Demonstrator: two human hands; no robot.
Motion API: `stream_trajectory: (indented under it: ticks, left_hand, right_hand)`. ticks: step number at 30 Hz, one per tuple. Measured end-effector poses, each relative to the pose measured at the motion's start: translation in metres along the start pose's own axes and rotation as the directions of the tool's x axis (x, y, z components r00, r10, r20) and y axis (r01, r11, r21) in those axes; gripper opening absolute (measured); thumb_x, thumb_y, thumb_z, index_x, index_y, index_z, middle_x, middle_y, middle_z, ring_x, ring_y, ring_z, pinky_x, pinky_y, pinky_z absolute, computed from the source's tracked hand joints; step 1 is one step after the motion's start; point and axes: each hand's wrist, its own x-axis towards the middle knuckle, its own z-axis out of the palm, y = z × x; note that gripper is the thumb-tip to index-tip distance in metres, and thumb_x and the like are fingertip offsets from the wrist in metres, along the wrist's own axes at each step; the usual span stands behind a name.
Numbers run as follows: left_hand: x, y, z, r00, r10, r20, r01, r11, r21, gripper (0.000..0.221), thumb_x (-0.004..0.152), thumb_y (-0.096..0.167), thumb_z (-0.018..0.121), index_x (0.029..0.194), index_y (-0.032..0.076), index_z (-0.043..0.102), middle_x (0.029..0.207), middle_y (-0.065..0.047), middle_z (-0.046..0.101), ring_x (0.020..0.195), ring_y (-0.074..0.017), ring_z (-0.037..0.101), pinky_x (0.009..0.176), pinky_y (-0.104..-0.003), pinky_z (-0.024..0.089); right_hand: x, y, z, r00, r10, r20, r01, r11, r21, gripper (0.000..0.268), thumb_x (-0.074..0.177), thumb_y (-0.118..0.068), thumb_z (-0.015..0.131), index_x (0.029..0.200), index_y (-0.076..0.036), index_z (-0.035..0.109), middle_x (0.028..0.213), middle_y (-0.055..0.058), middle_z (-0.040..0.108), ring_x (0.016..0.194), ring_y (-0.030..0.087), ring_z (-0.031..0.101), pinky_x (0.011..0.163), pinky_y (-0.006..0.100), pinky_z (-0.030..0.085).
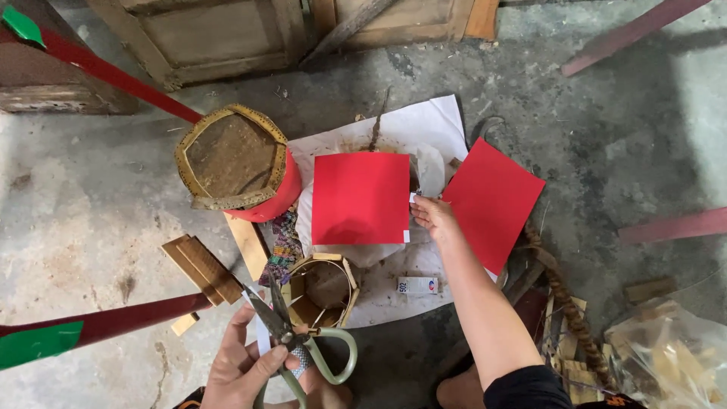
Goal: Cutting and folding red paper material to be used as a decorative or protective covering for an instrument component.
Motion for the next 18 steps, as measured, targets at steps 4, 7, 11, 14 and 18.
stream_trajectory:
  ticks: [4,7,11,14,18]
  left_hand:
    - [0.001,-0.003,0.000,1.000,0.008,-0.001,-0.008,1.000,-0.002,0.074,0.082,-0.011,0.066,0.149,0.013,0.045,0.105,-0.038,0.083,0.066,-0.0356,0.069,0.077,-0.043,0.058]
    - [0.003,-0.005,0.000,1.000,-0.023,-0.006,0.023,1.000,-0.001,0.077,0.082,-0.011,0.066,0.151,0.014,0.042,0.105,-0.040,0.082,0.068,-0.0363,0.070,0.074,-0.045,0.058]
    - [0.003,-0.006,-0.002,0.995,-0.094,-0.036,0.096,0.994,0.048,0.076,0.083,-0.013,0.065,0.150,0.016,0.043,0.107,-0.039,0.084,0.072,-0.0365,0.071,0.074,-0.045,0.058]
    - [0.007,-0.020,-0.011,0.999,-0.050,0.015,0.049,0.998,0.027,0.078,0.084,-0.011,0.064,0.152,0.013,0.036,0.111,-0.035,0.083,0.073,-0.0370,0.072,0.078,-0.046,0.059]
    - [0.000,-0.002,0.005,0.986,-0.154,-0.062,0.158,0.985,0.066,0.075,0.086,-0.011,0.064,0.152,0.015,0.041,0.110,-0.034,0.085,0.080,-0.0374,0.074,0.084,-0.046,0.058]
  right_hand:
    - [0.013,0.010,-0.001,1.000,-0.005,0.026,0.004,0.999,0.051,0.023,0.079,-0.023,0.084,0.096,-0.016,0.071,0.096,0.008,0.077,0.090,0.022,0.072,0.087,0.036,0.054]
    - [0.016,0.011,0.001,0.999,-0.008,0.036,0.005,0.996,0.086,0.021,0.080,-0.019,0.083,0.097,-0.013,0.072,0.095,0.009,0.077,0.089,0.023,0.072,0.088,0.037,0.055]
    - [0.011,0.007,0.005,1.000,-0.012,0.022,0.010,0.998,0.070,0.023,0.079,-0.017,0.083,0.098,-0.009,0.072,0.094,0.012,0.077,0.088,0.025,0.073,0.084,0.036,0.057]
    - [0.023,0.012,0.003,0.999,-0.027,0.027,0.025,0.996,0.082,0.023,0.078,-0.016,0.084,0.096,-0.010,0.070,0.094,0.013,0.077,0.088,0.026,0.073,0.086,0.038,0.057]
    - [0.019,0.011,0.005,0.999,-0.042,0.027,0.040,0.997,0.066,0.026,0.077,-0.015,0.085,0.097,-0.009,0.071,0.093,0.013,0.077,0.086,0.026,0.072,0.083,0.037,0.057]
